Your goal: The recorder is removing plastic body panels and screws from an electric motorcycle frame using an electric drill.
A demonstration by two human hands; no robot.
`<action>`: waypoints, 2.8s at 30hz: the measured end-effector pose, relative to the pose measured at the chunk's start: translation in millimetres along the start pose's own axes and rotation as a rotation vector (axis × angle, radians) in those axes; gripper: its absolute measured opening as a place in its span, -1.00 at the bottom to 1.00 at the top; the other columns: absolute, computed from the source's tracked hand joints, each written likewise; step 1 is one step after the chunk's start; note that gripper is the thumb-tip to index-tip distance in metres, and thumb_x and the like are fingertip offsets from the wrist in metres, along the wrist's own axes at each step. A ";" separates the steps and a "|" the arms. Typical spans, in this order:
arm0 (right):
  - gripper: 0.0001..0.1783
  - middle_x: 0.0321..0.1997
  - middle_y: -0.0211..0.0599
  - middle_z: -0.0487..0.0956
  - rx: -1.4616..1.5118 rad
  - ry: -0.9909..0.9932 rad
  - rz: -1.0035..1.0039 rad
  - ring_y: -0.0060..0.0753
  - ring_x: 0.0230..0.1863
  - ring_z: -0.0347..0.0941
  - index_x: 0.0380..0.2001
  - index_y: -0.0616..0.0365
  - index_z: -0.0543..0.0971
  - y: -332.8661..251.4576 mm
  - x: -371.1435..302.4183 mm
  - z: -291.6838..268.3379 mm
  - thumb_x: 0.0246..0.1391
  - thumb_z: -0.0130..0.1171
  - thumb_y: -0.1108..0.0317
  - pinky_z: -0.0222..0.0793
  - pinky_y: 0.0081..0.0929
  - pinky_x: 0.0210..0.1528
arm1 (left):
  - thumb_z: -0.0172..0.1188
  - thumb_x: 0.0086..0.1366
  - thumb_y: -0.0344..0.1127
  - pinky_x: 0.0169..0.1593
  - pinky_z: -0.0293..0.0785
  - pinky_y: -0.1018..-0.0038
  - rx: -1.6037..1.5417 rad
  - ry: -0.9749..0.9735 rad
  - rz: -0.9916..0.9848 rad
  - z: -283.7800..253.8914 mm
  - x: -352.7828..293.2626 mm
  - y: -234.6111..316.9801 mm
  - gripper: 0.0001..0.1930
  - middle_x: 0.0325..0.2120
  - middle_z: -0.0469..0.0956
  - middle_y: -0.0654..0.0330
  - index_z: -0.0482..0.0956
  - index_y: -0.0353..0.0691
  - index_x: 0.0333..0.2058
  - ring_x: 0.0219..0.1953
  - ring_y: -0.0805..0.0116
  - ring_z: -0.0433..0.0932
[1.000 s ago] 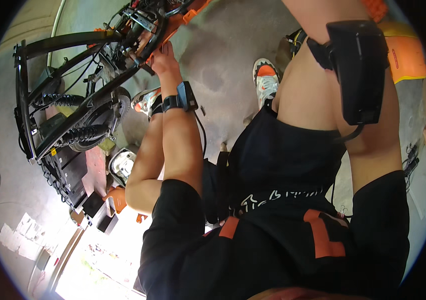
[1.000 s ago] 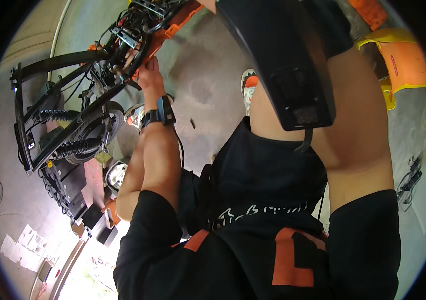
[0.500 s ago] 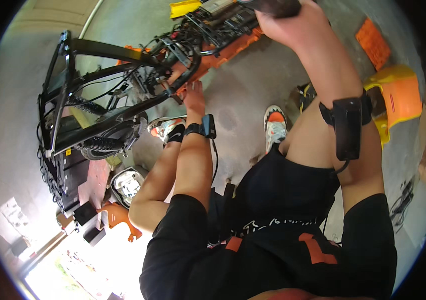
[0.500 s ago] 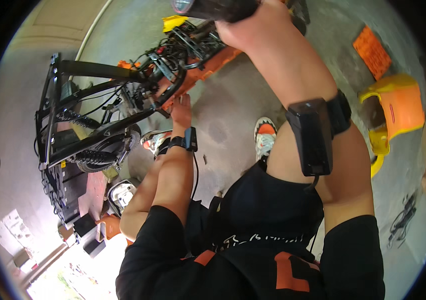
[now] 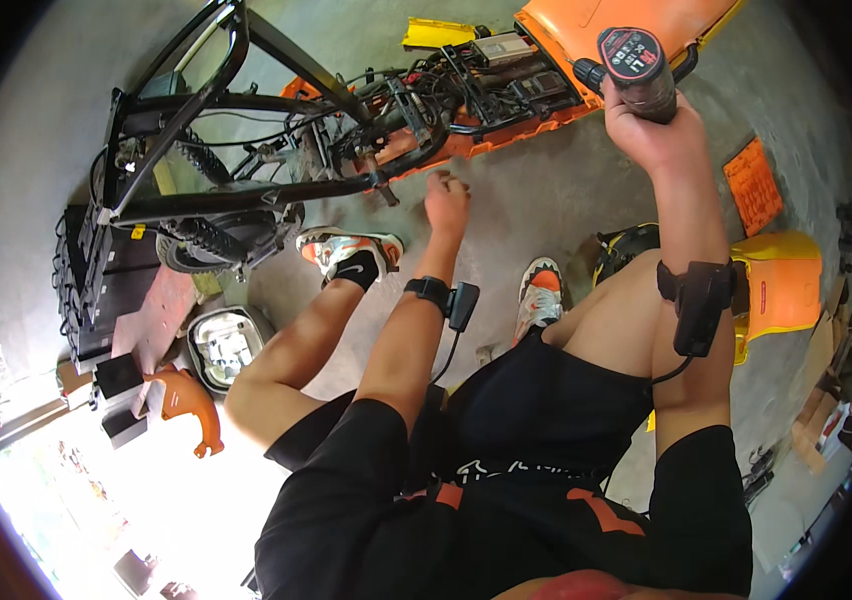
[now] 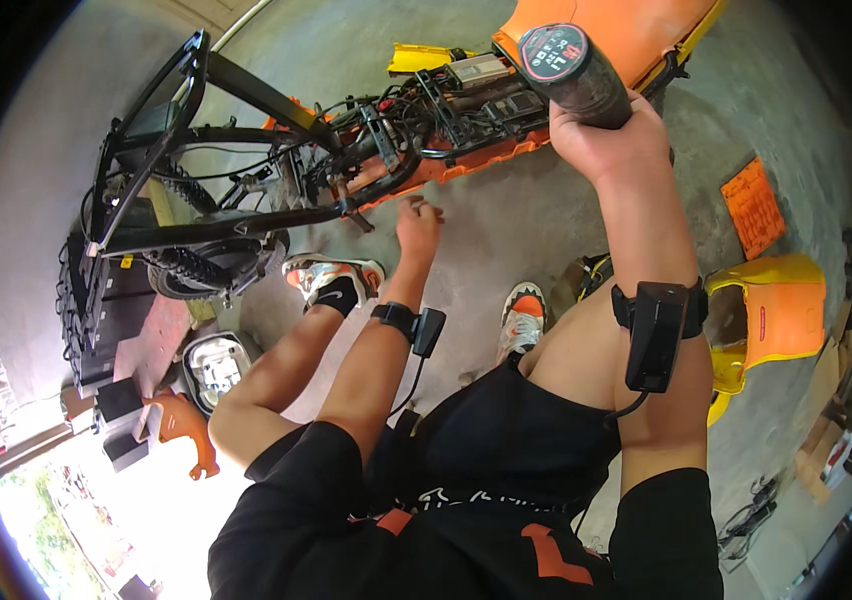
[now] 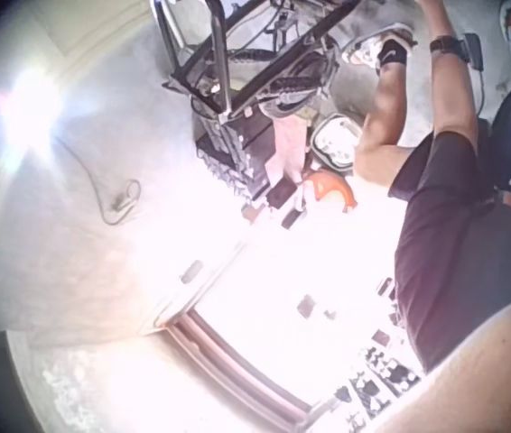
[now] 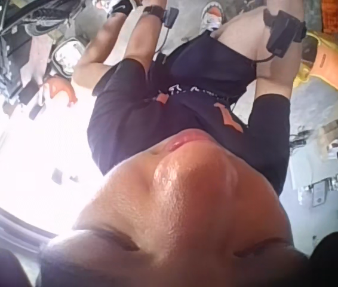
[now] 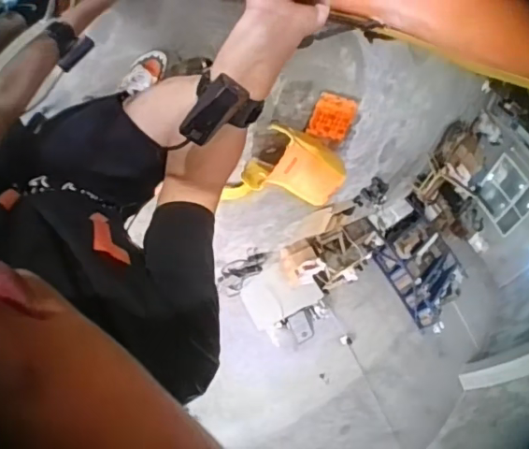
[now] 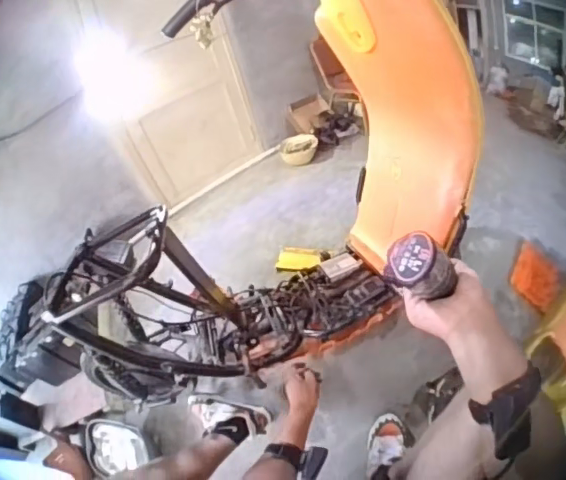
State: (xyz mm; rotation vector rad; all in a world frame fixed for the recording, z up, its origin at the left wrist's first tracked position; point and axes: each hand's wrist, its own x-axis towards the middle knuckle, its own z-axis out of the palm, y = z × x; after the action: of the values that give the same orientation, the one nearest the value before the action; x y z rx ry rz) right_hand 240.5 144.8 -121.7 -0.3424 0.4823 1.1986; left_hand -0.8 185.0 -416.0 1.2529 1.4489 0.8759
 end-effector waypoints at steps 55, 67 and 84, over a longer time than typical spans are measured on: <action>-0.72 -0.21 -0.20 0.56 -0.832 0.280 0.282 -0.13 -0.17 0.50 -0.21 0.20 0.45 166.4 -35.7 -68.5 -0.04 0.07 0.35 0.42 -0.10 0.04 | 0.01 0.36 0.03 -0.18 0.53 0.39 0.040 -0.413 0.148 -241.0 -152.2 198.0 -0.46 -0.25 0.54 0.06 0.39 -0.34 0.07 -0.23 0.32 0.54; -0.71 -0.22 -0.19 0.58 -1.094 -0.206 0.987 -0.25 -0.22 0.53 -0.19 0.13 0.47 187.3 -124.2 -55.2 0.12 0.08 0.17 0.44 -0.32 -0.15 | 0.18 0.13 -0.22 -0.52 0.54 0.46 -0.129 -0.871 -0.375 -225.0 -159.0 179.8 -0.70 -0.42 0.50 0.14 0.48 -0.33 -0.24 -0.48 0.37 0.54; -0.35 -0.10 -0.14 0.55 -2.000 0.260 -0.329 -0.35 -0.30 0.53 0.22 0.23 0.30 9.0 128.0 -212.2 0.05 0.15 0.29 0.44 -0.38 -0.29 | 0.15 0.19 -0.28 -0.49 0.49 0.39 -0.177 -0.571 -0.693 -247.0 -161.0 143.2 -0.52 -0.39 0.40 0.15 0.26 -0.30 0.05 -0.47 0.34 0.45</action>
State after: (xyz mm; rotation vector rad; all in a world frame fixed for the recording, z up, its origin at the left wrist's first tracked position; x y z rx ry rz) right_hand 231.2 144.8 -369.6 -2.1697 -0.7433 0.9196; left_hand -205.8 76.9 -184.2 0.6955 1.1738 0.1459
